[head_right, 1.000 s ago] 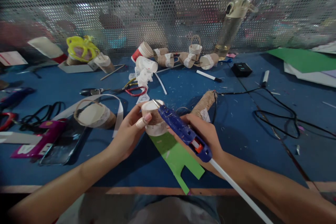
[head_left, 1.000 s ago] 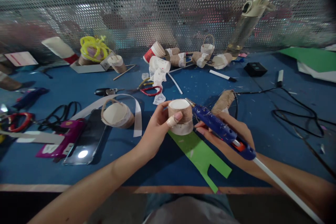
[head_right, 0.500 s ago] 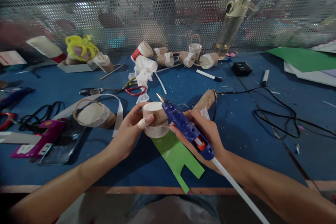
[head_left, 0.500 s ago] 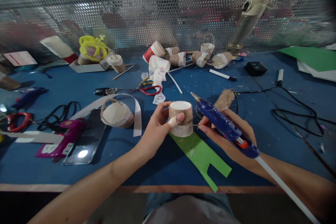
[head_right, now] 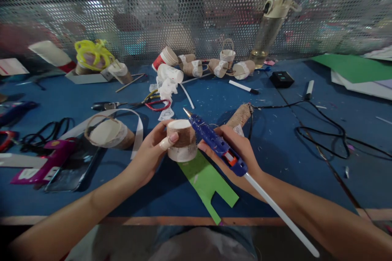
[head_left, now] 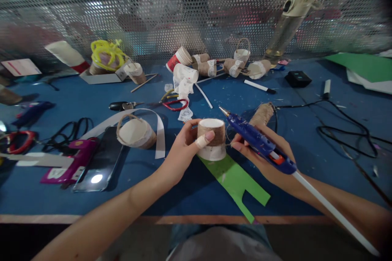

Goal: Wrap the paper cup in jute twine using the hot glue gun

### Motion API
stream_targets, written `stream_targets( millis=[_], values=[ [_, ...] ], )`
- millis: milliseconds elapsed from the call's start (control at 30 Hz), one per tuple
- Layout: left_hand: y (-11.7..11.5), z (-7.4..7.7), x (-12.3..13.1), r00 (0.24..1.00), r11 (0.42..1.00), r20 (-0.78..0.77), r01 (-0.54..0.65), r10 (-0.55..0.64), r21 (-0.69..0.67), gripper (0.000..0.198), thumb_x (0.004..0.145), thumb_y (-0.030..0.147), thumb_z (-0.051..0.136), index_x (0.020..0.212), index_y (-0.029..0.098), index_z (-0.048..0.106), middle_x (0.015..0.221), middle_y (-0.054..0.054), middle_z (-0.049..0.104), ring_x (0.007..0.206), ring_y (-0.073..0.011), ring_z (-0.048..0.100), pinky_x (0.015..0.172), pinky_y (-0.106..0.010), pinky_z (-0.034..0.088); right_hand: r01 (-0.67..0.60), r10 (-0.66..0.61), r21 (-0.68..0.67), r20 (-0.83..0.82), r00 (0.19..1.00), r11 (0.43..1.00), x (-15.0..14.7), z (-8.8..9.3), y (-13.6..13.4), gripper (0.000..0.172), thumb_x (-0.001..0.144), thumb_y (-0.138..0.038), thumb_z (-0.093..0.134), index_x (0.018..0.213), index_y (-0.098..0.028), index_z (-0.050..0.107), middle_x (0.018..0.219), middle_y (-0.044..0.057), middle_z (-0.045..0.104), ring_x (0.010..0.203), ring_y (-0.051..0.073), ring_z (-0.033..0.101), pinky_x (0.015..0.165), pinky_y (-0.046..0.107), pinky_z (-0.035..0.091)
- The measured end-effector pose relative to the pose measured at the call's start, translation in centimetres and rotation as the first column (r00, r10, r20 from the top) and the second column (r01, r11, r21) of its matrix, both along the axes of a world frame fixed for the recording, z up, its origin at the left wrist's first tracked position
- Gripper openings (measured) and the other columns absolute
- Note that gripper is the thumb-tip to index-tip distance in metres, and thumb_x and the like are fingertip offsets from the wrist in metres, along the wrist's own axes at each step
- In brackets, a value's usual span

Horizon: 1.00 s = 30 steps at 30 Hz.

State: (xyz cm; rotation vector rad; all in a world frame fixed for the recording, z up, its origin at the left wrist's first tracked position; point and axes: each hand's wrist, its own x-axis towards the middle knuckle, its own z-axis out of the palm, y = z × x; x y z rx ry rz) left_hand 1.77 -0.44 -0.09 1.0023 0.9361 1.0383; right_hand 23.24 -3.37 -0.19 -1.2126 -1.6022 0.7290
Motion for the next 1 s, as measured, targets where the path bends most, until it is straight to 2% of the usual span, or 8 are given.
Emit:
stream_targets(
  millis=[200, 333, 533, 833, 1000],
  values=[
    [-0.19, 0.35, 0.14, 1.000, 0.998, 0.020, -0.004, 0.005, -0.065, 0.042, 0.080, 0.042, 0.085, 0.111, 0.021, 0.065, 0.108, -0.006, 0.076, 0.105, -0.0254, 0.069, 0.090, -0.034, 0.049, -0.012, 0.012, 0.010, -0.001, 1.000, 1.000, 0.18, -0.14, 0.14, 0.017, 0.084, -0.028, 0.083, 0.088, -0.025, 0.067, 0.083, -0.001, 0.073, 0.072, 0.016, 0.070, 0.066, 0.026, 0.059],
    [-0.24, 0.47, 0.15, 1.000, 0.996, 0.030, 0.002, 0.001, -0.091, 0.042, 0.079, 0.043, 0.086, 0.109, 0.022, 0.066, 0.107, -0.006, 0.076, 0.104, -0.0244, 0.069, 0.088, -0.033, 0.049, -0.007, 0.007, -0.011, -0.014, 1.000, 1.000, 0.14, -0.20, 0.14, 0.018, 0.083, -0.028, 0.084, 0.089, -0.025, 0.067, 0.083, -0.001, 0.074, 0.070, 0.015, 0.070, 0.062, 0.025, 0.058],
    [-0.16, 0.40, 0.01, 0.999, 0.990, -0.012, -0.039, 0.037, -0.134, 0.044, 0.077, 0.045, 0.086, 0.110, 0.022, 0.069, 0.111, -0.006, 0.075, 0.109, -0.0257, 0.066, 0.088, -0.033, 0.048, -0.018, 0.018, -0.037, 0.009, 1.000, 0.999, 0.19, -0.17, 0.16, 0.016, 0.086, -0.030, 0.081, 0.092, -0.024, 0.067, 0.082, -0.001, 0.074, 0.068, 0.015, 0.069, 0.060, 0.025, 0.056],
    [-0.27, 0.32, -0.10, 0.999, 0.985, 0.046, 0.017, -0.010, -0.169, 0.042, 0.077, 0.044, 0.087, 0.109, 0.023, 0.070, 0.111, -0.004, 0.074, 0.103, -0.0219, 0.066, 0.085, -0.030, 0.049, -0.017, 0.021, -0.059, 0.068, 0.997, 0.998, 0.00, 0.33, 0.18, 0.018, 0.087, -0.033, 0.079, 0.088, -0.023, 0.064, 0.074, -0.002, 0.071, 0.066, 0.015, 0.067, 0.056, 0.025, 0.052],
    [-0.28, 0.23, -0.12, 0.998, 0.986, 0.052, 0.033, -0.025, -0.166, 0.039, 0.080, 0.043, 0.085, 0.110, 0.023, 0.070, 0.111, -0.005, 0.074, 0.104, -0.0231, 0.066, 0.087, -0.032, 0.048, -0.015, 0.018, -0.049, 0.071, 0.997, 0.999, -0.10, 0.67, 0.24, 0.017, 0.087, -0.033, 0.078, 0.086, -0.023, 0.065, 0.072, -0.003, 0.070, 0.064, 0.014, 0.066, 0.055, 0.024, 0.053]
  ],
)
